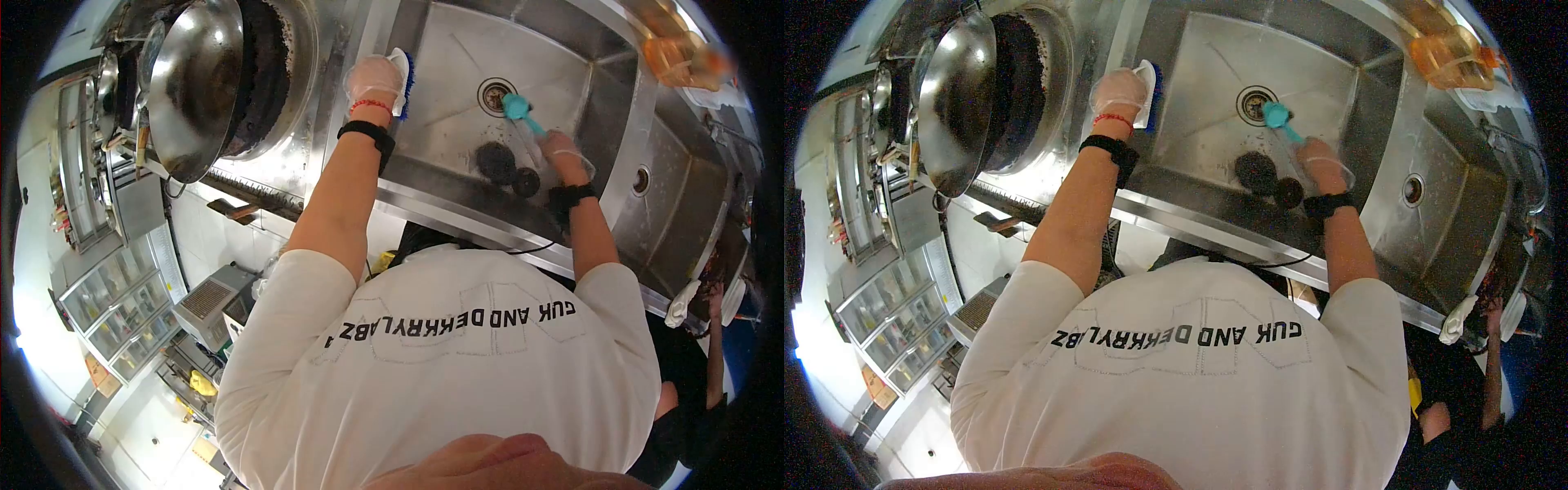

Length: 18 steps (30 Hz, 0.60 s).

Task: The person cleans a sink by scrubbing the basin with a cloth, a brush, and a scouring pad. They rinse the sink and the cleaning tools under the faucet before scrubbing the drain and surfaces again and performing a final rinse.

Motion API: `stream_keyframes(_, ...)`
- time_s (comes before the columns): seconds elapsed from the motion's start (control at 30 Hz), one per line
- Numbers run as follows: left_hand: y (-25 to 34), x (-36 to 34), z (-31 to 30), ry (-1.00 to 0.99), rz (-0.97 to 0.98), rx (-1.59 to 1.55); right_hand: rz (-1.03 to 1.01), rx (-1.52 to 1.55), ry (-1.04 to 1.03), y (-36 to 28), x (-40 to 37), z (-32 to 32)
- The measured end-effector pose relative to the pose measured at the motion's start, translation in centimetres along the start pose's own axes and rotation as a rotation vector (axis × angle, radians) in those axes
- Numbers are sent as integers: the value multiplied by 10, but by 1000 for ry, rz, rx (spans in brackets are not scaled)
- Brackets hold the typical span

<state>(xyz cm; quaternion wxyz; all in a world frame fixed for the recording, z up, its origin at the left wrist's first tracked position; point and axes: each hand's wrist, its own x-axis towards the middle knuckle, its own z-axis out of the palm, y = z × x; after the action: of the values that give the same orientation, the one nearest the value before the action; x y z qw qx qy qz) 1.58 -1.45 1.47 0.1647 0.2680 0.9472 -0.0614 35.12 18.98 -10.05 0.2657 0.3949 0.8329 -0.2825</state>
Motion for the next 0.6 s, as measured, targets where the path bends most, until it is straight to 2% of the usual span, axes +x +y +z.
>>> stream_keyframes(0.1, -2, 4, 5, 14, -4, 8, 11, 75, 153, 9, -7, -12)
stream_keyframes(0.2, -2, 6, 10, 21, -21, 8, -169, 179, -57, -25, -17, -9)
stream_keyframes(0.27, -5, 13, 22, 43, -29, 2, -195, 295, -212, -87, -38, -12)
stream_keyframes(0.33, -6, 14, 22, 45, -27, -1, -416, -71, -215, -110, -4, 44)
stream_keyframes(0.43, -2, 9, 13, 14, -24, -10, -283, 24, -346, -153, -8, 45)
stream_keyframes(0.5, -1, 8, 9, -8, -43, -8, -260, -46, -297, -158, 0, 50)
stream_keyframes(0.53, -1, 7, 7, -8, -44, -3, -285, -61, -202, -138, 25, 76)
stream_keyframes(0.6, -1, 5, 5, -10, -48, 0, -368, -55, -37, -97, 33, 69)
